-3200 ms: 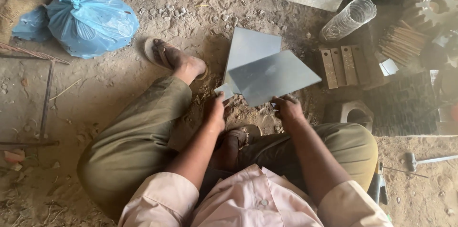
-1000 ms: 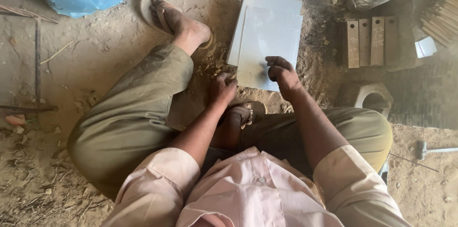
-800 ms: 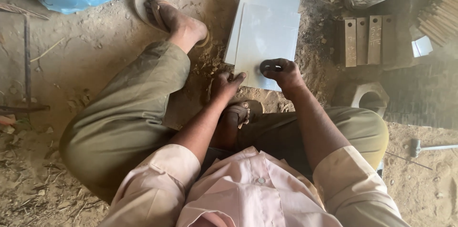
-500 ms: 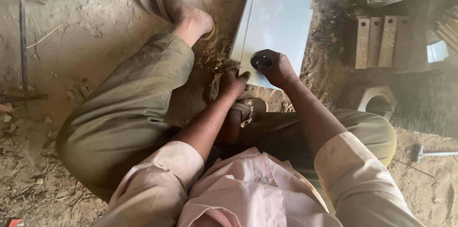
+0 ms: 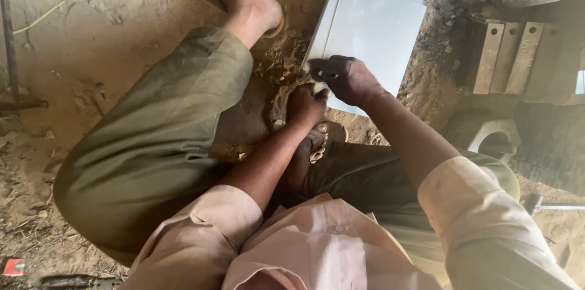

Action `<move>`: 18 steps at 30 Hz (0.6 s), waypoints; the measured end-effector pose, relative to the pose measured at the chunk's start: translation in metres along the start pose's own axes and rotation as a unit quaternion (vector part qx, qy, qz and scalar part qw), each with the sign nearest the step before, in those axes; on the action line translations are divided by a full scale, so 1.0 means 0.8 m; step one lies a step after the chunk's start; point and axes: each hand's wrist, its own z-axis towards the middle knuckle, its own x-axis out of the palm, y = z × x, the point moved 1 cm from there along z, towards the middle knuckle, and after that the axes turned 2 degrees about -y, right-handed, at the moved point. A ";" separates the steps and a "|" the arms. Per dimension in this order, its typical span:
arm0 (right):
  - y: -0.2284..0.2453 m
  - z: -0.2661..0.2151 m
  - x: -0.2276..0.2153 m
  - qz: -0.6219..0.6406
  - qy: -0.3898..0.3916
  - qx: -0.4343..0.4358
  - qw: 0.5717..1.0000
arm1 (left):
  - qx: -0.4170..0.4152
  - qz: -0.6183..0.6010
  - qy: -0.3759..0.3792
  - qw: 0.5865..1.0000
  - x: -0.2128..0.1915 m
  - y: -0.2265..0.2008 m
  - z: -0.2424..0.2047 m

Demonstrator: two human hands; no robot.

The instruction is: The person sits on the ground and uses a small abrasive block to smooth the edges and surfaces of rectangular metal sheets. They handle the sheets one at a time, rubbing the block along the edges and faces, then stacking the finished pieces.

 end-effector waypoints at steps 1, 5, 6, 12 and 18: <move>-0.001 0.000 0.003 0.021 -0.008 -0.024 0.999 | -0.012 0.012 0.004 1.000 -0.003 -0.002 -0.001; -0.021 -0.017 -0.014 -0.013 -0.001 -0.065 0.998 | -0.110 -0.054 0.056 0.991 -0.013 -0.011 -0.012; -0.022 -0.016 -0.012 0.000 -0.010 -0.084 0.996 | -0.073 -0.033 0.027 0.996 -0.016 -0.012 -0.011; -0.023 0.002 0.002 -0.012 -0.021 -0.105 0.994 | -0.025 -0.018 0.009 0.999 -0.013 -0.001 -0.007; -0.021 -0.021 -0.015 -0.043 0.018 -0.011 0.999 | 0.051 -0.019 -0.036 0.998 -0.007 0.013 -0.002</move>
